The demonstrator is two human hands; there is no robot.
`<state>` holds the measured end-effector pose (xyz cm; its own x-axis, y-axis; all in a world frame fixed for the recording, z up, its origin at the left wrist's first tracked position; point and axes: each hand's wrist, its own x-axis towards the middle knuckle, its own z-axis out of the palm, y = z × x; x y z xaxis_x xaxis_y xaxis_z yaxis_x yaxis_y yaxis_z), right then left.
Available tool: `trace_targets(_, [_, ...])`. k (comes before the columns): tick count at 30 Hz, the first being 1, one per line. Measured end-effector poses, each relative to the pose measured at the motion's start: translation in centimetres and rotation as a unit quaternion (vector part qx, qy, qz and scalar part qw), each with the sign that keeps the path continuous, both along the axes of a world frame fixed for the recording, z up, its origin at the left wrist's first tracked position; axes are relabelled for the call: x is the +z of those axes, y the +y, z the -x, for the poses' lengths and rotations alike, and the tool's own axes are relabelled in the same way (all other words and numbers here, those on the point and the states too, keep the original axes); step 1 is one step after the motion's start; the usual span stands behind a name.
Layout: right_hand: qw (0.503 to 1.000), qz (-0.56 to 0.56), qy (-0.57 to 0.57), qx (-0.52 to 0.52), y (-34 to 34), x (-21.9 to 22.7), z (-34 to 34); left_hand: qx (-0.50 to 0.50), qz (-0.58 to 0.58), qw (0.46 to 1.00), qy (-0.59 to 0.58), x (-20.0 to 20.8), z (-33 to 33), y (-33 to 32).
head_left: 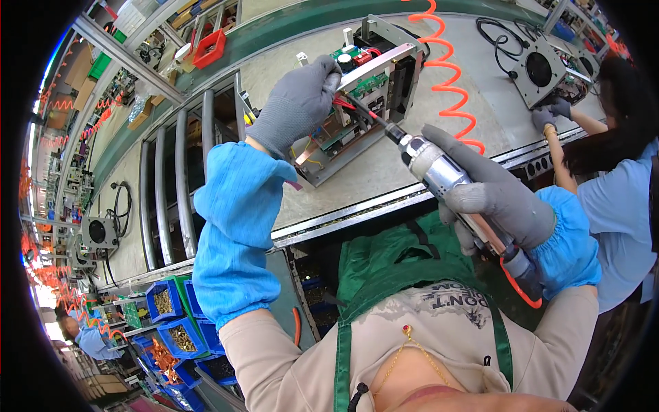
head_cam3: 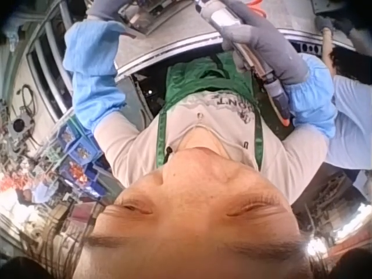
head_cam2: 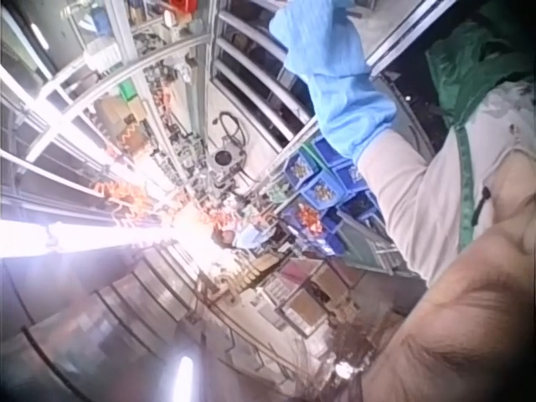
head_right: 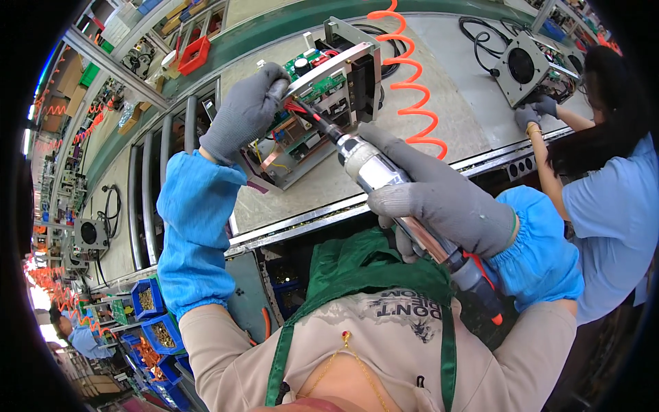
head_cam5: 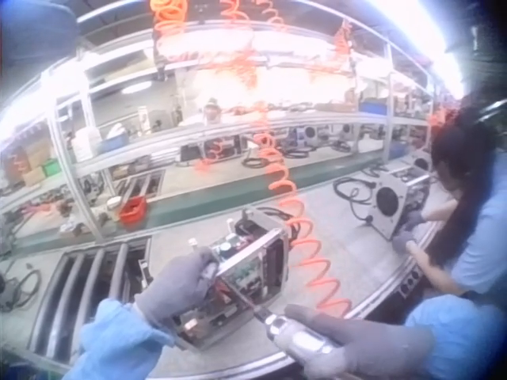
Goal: Assembling and securing components within an electronic enclosure using a pneumatic screwdriver.
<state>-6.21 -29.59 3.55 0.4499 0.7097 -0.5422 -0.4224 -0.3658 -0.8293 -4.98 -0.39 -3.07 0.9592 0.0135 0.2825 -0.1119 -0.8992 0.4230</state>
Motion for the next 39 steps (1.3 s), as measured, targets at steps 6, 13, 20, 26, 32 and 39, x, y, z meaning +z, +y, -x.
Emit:
trace_targets(6, [0.999,-0.038,0.006,0.008,0.1,-1.2,-0.6,0.022,-0.008,1.0,0.014,0.1,0.0,0.5])
trace_targets(13, [0.998,-0.057,0.004,-0.009,-0.5,-4.3,-0.6,-0.022,0.07,0.994,0.082,1.0,-1.1,2.5])
trace_targets(20, [0.999,-0.042,0.019,0.007,-0.8,-4.5,-1.2,-0.041,-0.027,0.982,0.184,2.5,-2.7,2.4])
trace_targets(26, [0.998,-0.053,0.025,0.006,-0.7,-5.1,-1.2,-0.028,-0.031,0.975,0.217,2.4,-3.3,3.2])
trace_targets(32, [0.996,-0.083,0.038,-0.002,-0.9,-5.9,-1.2,-0.023,0.011,0.978,0.207,2.1,-2.8,3.2])
trace_targets(39, [0.994,-0.102,0.032,-0.027,-0.5,-6.3,-0.5,-0.019,-0.002,0.984,0.176,1.7,-2.8,2.8])
